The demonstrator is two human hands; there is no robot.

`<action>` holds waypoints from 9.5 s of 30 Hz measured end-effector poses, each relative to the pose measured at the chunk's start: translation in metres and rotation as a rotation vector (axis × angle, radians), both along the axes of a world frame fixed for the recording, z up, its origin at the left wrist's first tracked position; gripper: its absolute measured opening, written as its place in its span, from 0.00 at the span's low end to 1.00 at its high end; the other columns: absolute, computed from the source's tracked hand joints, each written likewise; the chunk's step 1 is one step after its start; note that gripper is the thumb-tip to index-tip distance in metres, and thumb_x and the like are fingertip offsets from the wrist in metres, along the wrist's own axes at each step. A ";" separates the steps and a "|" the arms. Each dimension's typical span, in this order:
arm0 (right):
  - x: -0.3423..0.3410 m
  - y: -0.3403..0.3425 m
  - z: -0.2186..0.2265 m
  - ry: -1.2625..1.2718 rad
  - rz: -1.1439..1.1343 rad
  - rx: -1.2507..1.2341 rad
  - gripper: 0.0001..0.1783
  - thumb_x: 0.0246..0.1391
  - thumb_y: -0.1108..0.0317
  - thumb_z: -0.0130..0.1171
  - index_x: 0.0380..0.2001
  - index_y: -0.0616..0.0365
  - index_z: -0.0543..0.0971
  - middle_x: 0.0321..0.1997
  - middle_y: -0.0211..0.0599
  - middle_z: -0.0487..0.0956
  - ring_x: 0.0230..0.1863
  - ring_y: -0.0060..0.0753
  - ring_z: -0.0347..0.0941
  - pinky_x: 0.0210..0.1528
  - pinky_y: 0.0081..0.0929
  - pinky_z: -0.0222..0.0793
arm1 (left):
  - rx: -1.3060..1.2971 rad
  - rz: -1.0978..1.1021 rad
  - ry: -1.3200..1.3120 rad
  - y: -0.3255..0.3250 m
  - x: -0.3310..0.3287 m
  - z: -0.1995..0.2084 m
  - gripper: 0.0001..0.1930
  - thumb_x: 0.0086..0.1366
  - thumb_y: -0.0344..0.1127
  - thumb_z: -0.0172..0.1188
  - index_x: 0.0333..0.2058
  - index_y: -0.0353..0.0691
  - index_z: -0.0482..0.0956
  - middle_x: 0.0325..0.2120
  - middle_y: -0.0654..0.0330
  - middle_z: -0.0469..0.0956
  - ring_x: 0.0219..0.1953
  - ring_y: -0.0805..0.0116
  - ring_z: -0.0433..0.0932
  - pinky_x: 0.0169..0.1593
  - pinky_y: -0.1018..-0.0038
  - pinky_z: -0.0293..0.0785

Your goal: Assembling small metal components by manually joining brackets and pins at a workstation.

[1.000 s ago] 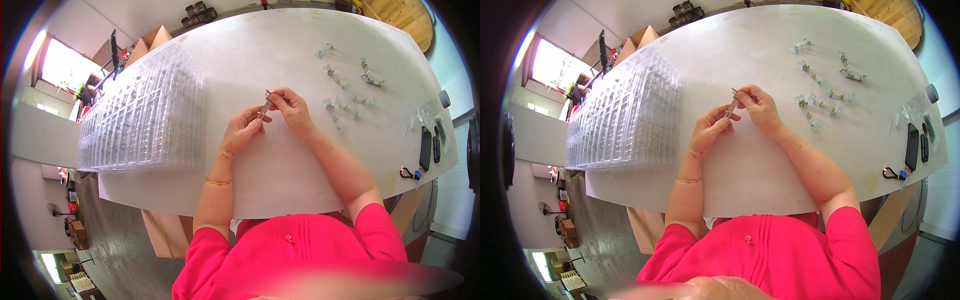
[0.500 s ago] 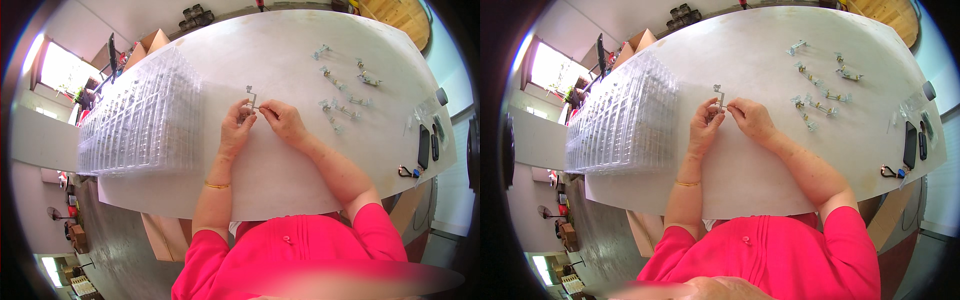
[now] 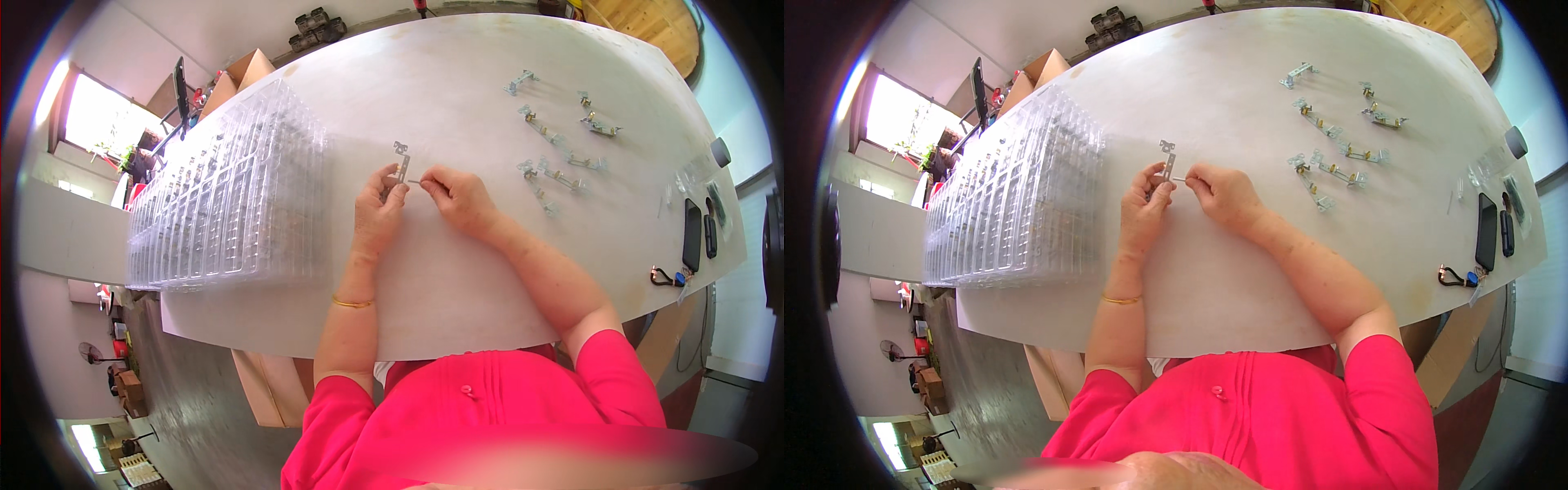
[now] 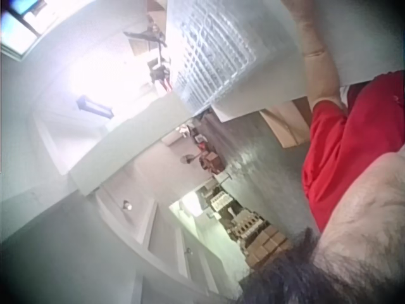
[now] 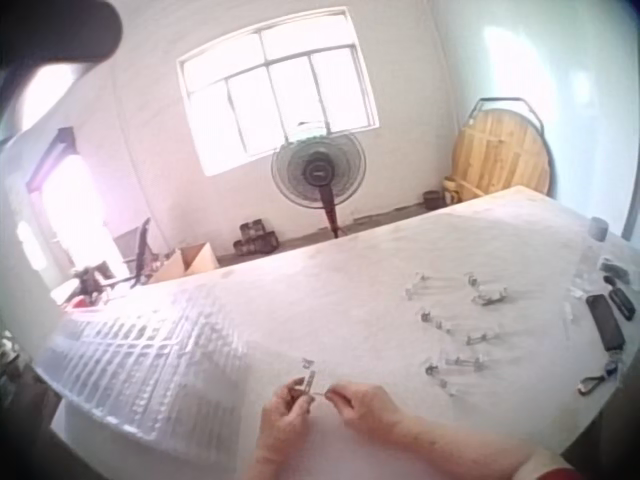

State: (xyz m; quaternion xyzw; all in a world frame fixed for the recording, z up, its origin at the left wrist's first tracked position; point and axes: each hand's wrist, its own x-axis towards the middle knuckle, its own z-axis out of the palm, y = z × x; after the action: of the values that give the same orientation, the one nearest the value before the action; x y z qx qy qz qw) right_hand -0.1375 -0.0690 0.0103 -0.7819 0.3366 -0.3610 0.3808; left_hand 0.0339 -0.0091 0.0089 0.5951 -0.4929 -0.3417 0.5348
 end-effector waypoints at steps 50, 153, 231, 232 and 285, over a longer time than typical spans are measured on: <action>0.000 -0.029 -0.026 -0.519 -0.025 0.468 0.07 0.65 0.67 0.57 0.38 0.58 0.79 0.33 0.24 0.77 0.32 0.16 0.72 0.36 0.18 0.73 | 0.156 0.804 -0.818 0.129 0.163 0.214 0.10 0.57 0.35 0.65 0.30 0.32 0.84 0.20 0.54 0.82 0.25 0.68 0.82 0.32 0.72 0.76; 0.002 -0.017 -0.012 -0.455 0.107 -0.028 0.03 0.62 0.71 0.59 0.37 0.56 0.80 0.38 0.27 0.78 0.36 0.17 0.70 0.41 0.19 0.69 | 0.363 -0.376 0.639 0.008 0.018 0.009 0.14 0.73 0.35 0.50 0.50 0.32 0.75 0.27 0.59 0.78 0.20 0.76 0.76 0.21 0.79 0.74; -0.004 -0.019 -0.003 -0.450 0.223 0.869 0.10 0.63 0.68 0.51 0.41 0.62 0.77 0.35 0.36 0.79 0.34 0.24 0.76 0.39 0.26 0.78 | 0.026 -0.120 -0.037 0.017 -0.007 0.008 0.09 0.67 0.27 0.57 0.44 0.32 0.71 0.23 0.64 0.74 0.27 0.78 0.71 0.31 0.79 0.69; -0.004 -0.019 -0.003 -0.388 0.222 0.847 0.10 0.64 0.67 0.52 0.42 0.61 0.77 0.36 0.33 0.79 0.36 0.23 0.76 0.41 0.25 0.77 | 0.027 -0.118 -0.036 0.017 -0.007 0.007 0.09 0.67 0.27 0.57 0.44 0.32 0.71 0.23 0.64 0.74 0.27 0.78 0.71 0.31 0.79 0.69; 0.008 0.008 0.011 -0.296 0.087 0.308 0.07 0.62 0.68 0.58 0.36 0.61 0.80 0.22 0.23 0.74 0.24 0.13 0.64 0.27 0.18 0.63 | 0.081 -0.146 0.357 0.014 0.007 0.002 0.15 0.75 0.44 0.48 0.37 0.39 0.76 0.23 0.68 0.71 0.22 0.79 0.68 0.25 0.81 0.64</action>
State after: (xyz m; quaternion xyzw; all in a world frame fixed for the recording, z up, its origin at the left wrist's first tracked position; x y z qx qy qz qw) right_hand -0.1296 -0.0615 0.0218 -0.6668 0.2939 -0.3993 0.5564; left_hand 0.0411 0.0049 0.0107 0.5089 -0.4180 -0.4993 0.5631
